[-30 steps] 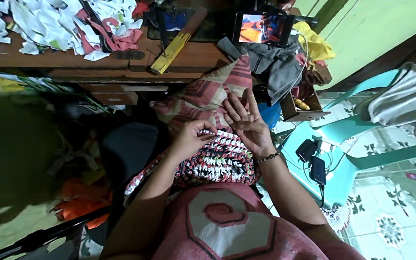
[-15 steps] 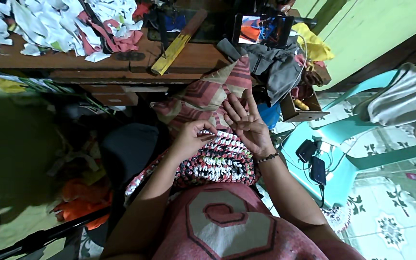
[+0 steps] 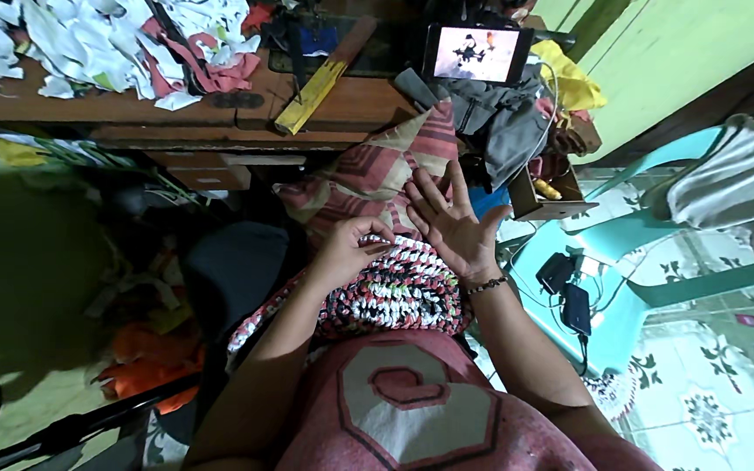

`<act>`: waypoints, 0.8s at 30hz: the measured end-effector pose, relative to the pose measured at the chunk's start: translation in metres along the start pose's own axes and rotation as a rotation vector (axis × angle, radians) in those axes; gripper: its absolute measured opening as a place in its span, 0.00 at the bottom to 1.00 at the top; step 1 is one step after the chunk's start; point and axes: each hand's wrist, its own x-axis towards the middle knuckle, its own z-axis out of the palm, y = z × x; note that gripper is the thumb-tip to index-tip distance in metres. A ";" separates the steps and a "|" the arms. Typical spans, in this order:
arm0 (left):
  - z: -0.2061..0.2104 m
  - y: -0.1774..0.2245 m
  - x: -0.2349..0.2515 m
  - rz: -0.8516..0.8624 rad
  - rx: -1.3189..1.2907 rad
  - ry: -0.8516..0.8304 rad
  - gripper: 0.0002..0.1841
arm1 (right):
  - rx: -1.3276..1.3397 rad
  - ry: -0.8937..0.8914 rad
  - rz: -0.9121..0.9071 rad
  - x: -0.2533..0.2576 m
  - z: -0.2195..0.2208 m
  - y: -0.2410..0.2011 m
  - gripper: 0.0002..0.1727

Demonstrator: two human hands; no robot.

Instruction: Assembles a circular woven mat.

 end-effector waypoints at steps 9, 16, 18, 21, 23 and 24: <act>-0.001 0.006 -0.001 -0.031 0.066 0.026 0.11 | -1.351 -0.161 -0.333 -0.013 0.045 0.005 0.09; 0.001 0.011 -0.004 -0.007 0.114 0.040 0.09 | -1.416 -0.178 -0.580 -0.020 0.069 0.004 0.05; 0.005 0.012 -0.004 -0.088 0.183 0.067 0.06 | -1.258 -0.202 -0.616 -0.025 0.092 -0.013 0.08; 0.005 0.018 -0.003 -0.150 0.199 0.074 0.06 | -0.804 -0.136 -0.472 -0.034 0.121 -0.063 0.11; 0.002 0.015 -0.004 -0.126 0.182 0.057 0.07 | -0.594 -0.013 -0.384 -0.046 0.126 -0.117 0.08; 0.000 0.014 -0.006 -0.090 0.174 0.060 0.07 | -0.530 0.093 -0.361 -0.054 0.132 -0.145 0.06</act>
